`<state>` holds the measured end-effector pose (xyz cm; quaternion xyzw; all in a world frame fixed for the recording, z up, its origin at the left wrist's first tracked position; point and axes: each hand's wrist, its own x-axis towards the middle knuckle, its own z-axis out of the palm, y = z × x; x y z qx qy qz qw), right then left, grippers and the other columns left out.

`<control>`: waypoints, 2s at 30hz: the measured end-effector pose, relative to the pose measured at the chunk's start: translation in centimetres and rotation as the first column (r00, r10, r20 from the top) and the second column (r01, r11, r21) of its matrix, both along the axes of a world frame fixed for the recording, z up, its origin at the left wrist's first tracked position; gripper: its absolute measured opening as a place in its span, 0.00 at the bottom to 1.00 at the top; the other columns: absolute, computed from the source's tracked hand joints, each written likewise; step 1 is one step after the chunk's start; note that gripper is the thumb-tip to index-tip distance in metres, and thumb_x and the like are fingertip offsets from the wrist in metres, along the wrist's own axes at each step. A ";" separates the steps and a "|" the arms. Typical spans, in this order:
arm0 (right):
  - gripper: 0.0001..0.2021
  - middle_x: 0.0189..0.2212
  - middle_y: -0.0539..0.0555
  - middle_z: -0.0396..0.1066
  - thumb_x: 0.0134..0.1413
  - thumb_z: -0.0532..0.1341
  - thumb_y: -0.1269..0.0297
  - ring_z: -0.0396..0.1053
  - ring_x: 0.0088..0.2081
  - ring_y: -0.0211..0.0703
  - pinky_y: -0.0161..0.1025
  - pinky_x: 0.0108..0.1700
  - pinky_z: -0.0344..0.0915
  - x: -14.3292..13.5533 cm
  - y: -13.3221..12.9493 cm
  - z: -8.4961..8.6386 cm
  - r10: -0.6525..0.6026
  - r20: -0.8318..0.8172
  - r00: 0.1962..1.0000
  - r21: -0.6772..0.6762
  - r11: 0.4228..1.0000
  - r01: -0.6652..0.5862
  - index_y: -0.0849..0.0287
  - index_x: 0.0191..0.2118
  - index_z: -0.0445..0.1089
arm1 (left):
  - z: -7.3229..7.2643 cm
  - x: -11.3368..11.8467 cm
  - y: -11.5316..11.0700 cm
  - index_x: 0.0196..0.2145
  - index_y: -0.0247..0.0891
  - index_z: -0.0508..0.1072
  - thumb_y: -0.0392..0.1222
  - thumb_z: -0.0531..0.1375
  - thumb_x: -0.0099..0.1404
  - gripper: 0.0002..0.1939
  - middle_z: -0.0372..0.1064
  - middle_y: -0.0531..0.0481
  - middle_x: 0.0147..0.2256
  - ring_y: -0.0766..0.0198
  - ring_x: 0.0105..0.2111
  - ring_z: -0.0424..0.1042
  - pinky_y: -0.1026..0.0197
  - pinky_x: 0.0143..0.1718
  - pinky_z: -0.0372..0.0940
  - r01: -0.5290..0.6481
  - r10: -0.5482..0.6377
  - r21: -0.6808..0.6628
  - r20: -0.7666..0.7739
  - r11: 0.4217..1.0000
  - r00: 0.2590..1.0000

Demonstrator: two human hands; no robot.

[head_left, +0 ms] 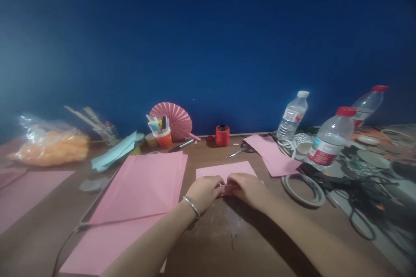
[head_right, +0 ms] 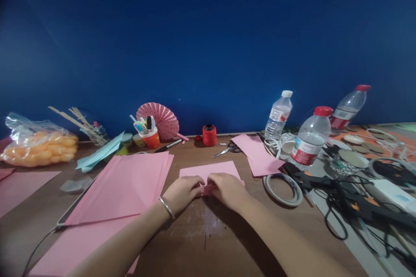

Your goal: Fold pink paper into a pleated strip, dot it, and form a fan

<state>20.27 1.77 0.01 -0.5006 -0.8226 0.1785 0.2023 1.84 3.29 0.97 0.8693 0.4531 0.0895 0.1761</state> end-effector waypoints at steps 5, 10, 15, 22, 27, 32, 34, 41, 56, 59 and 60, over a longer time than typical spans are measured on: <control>0.13 0.35 0.51 0.69 0.47 0.59 0.65 0.65 0.35 0.41 0.34 0.34 0.56 0.7 0.2 0.6 0.098 0.011 0.995 0.051 0.994 -0.098 0.55 0.41 0.63 | 0.6 -0.3 0.4 0.38 0.41 0.68 0.40 0.49 0.62 0.10 0.70 0.52 0.35 0.64 0.35 0.67 0.65 0.35 0.59 -0.022 0.023 -0.035 0.037 0.999 0.999; 0.08 0.33 0.52 0.67 0.48 0.59 0.67 0.64 0.36 0.42 0.36 0.37 0.57 0.9 0.5 0.4 0.176 0.114 0.978 0.159 0.968 -0.193 0.57 0.37 0.65 | 1.1 -0.3 0.4 0.40 0.42 0.65 0.37 0.47 0.63 0.10 0.69 0.51 0.36 0.64 0.36 0.67 0.64 0.36 0.59 0.006 -0.006 -0.065 0.003 0.998 1.000; 0.06 0.32 0.52 0.67 0.50 0.59 0.65 0.62 0.36 0.42 0.36 0.37 0.57 0.9 0.5 0.2 0.200 0.096 0.975 0.208 0.954 -0.216 0.59 0.35 0.66 | 1.1 -0.2 0.1 0.39 0.40 0.64 0.45 0.50 0.62 0.10 0.68 0.49 0.36 0.60 0.37 0.66 0.62 0.36 0.59 0.031 -0.031 -0.008 -0.049 0.999 0.998; 0.09 0.32 0.54 0.70 0.56 0.52 0.67 0.64 0.37 0.42 0.38 0.40 0.57 1.1 0.8 -0.3 0.212 -0.074 0.975 0.186 0.963 -0.195 0.58 0.36 0.70 | 0.8 -0.5 0.1 0.38 0.40 0.62 0.46 0.55 0.60 0.11 0.66 0.51 0.36 0.61 0.36 0.66 0.63 0.33 0.58 0.084 -0.078 0.033 -0.151 0.996 0.985; 0.09 0.33 0.51 0.72 0.50 0.54 0.70 0.67 0.35 0.42 0.37 0.39 0.59 1.0 1.2 -0.5 0.050 -0.251 0.967 -0.080 0.994 -0.073 0.57 0.34 0.71 | 0.7 -0.2 0.0 0.36 0.37 0.63 0.44 0.56 0.59 0.10 0.65 0.48 0.34 0.57 0.36 0.65 0.59 0.35 0.58 0.197 -0.103 0.251 -0.345 0.948 0.933; 0.09 0.31 0.50 0.72 0.44 0.53 0.74 0.67 0.33 0.41 0.36 0.37 0.60 1.2 1.5 -0.1 -0.006 -0.300 0.954 -0.204 0.977 -0.058 0.59 0.31 0.69 | 0.7 0.4 -0.5 0.40 0.36 0.62 0.41 0.53 0.61 0.10 0.64 0.47 0.35 0.56 0.34 0.64 0.56 0.34 0.58 0.306 -0.150 0.347 -0.411 0.886 0.899; 0.09 0.31 0.50 0.72 0.45 0.53 0.74 0.67 0.34 0.41 0.36 0.37 0.60 1.2 1.4 0.3 0.032 -0.298 0.954 -0.205 0.974 -0.097 0.59 0.30 0.69 | 0.5 0.6 -0.8 0.41 0.36 0.62 0.38 0.50 0.63 0.08 0.64 0.47 0.35 0.57 0.35 0.64 0.56 0.35 0.57 0.318 -0.161 0.346 -0.413 0.882 0.896; 0.11 0.34 0.51 0.70 0.41 0.62 0.66 0.66 0.34 0.42 0.35 0.35 0.59 0.9 1.0 1.0 0.139 -0.084 0.987 -0.108 0.983 -0.148 0.57 0.36 0.68 | -0.7 0.4 -0.2 0.48 0.35 0.58 0.45 0.51 0.62 0.18 0.63 0.44 0.38 0.54 0.37 0.63 0.55 0.34 0.59 0.232 -0.070 0.335 -0.431 0.913 0.900; 0.10 0.31 0.53 0.66 0.55 0.54 0.62 0.62 0.34 0.41 0.35 0.34 0.56 1.5 1.7 -0.5 0.144 0.224 0.964 0.185 0.965 -0.187 0.57 0.38 0.69 | -0.4 -0.4 0.8 0.42 0.38 0.64 0.45 0.52 0.62 0.12 0.65 0.46 0.38 0.56 0.39 0.64 0.57 0.37 0.59 0.126 -0.030 0.241 -0.364 0.962 0.931; 0.13 0.30 0.53 0.66 0.58 0.50 0.60 0.63 0.34 0.41 0.35 0.34 0.56 1.4 1.8 -0.7 0.159 0.222 0.962 0.190 0.961 -0.203 0.55 0.41 0.69 | -0.2 -0.4 0.6 0.42 0.38 0.63 0.45 0.51 0.62 0.12 0.65 0.46 0.39 0.56 0.39 0.65 0.57 0.36 0.59 0.120 -0.036 0.213 -0.361 0.970 0.932; 0.13 0.30 0.53 0.66 0.58 0.50 0.60 0.62 0.34 0.41 0.35 0.35 0.55 1.4 1.8 -0.8 0.162 0.219 0.962 0.193 0.959 -0.205 0.55 0.41 0.69 | -0.2 -0.4 0.6 0.43 0.38 0.63 0.45 0.51 0.62 0.13 0.65 0.46 0.39 0.57 0.39 0.65 0.57 0.36 0.59 0.114 -0.033 0.205 -0.361 0.972 0.932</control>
